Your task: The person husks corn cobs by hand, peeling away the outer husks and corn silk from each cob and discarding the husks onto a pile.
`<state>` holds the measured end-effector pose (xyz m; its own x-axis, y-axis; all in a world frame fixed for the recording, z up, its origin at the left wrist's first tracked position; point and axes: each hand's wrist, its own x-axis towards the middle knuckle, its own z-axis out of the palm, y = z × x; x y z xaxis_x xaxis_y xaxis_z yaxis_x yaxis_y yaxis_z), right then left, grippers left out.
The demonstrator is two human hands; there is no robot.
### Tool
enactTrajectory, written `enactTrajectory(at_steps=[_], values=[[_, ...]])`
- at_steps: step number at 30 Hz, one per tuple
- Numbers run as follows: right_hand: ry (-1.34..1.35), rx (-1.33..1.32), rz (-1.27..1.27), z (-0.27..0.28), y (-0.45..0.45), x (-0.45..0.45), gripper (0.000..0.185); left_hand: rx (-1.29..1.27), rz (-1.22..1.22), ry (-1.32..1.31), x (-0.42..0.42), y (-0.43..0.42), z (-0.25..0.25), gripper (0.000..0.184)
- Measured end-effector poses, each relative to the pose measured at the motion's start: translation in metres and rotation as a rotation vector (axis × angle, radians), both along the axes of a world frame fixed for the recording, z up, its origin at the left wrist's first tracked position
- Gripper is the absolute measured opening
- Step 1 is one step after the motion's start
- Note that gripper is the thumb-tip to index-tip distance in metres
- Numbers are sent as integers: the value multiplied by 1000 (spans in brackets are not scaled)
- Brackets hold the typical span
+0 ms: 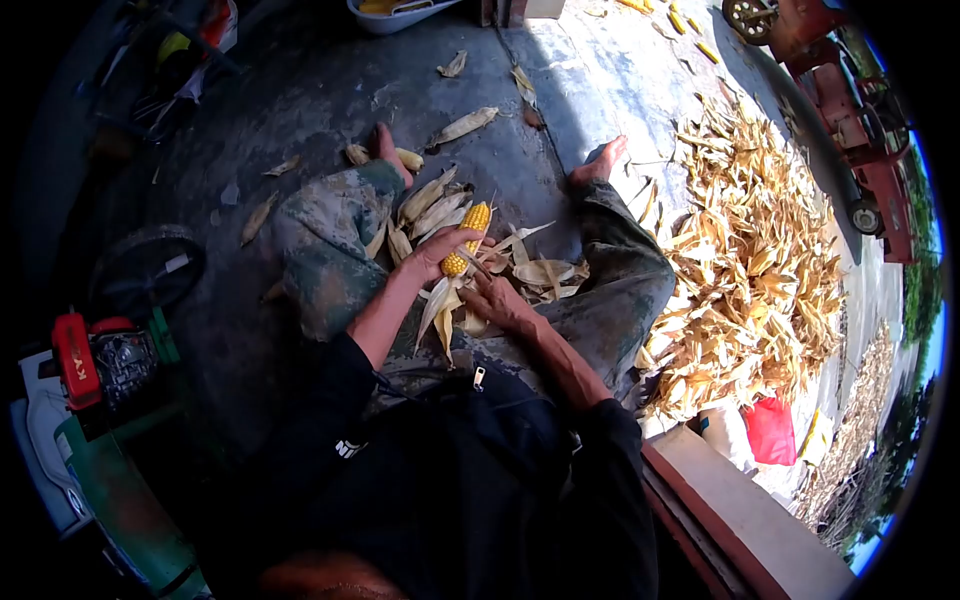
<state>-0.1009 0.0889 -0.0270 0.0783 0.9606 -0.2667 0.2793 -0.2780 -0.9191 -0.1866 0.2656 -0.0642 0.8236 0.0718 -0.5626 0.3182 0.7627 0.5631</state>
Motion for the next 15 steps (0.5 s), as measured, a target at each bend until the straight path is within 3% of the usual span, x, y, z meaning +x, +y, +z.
enactTrajectory(at_steps=[1,2,3,5,7,11,15], values=[[162,-160,-81,10,2,6,32,-85,35,-32,-3,11,1,50],[319,39,-218,14,2,7,43,-222,54,-90,-4,19,1,51],[436,146,-362,3,5,9,39,-218,58,-90,-6,20,0,51],[589,56,-511,13,6,33,41,-311,189,-99,-8,22,6,47],[609,159,-718,32,5,52,39,-268,226,-124,-6,17,10,47],[476,273,-910,86,-33,116,36,-171,234,-188,-5,14,18,49],[62,387,-1138,124,-118,227,32,-128,272,-166,-2,12,31,51]])
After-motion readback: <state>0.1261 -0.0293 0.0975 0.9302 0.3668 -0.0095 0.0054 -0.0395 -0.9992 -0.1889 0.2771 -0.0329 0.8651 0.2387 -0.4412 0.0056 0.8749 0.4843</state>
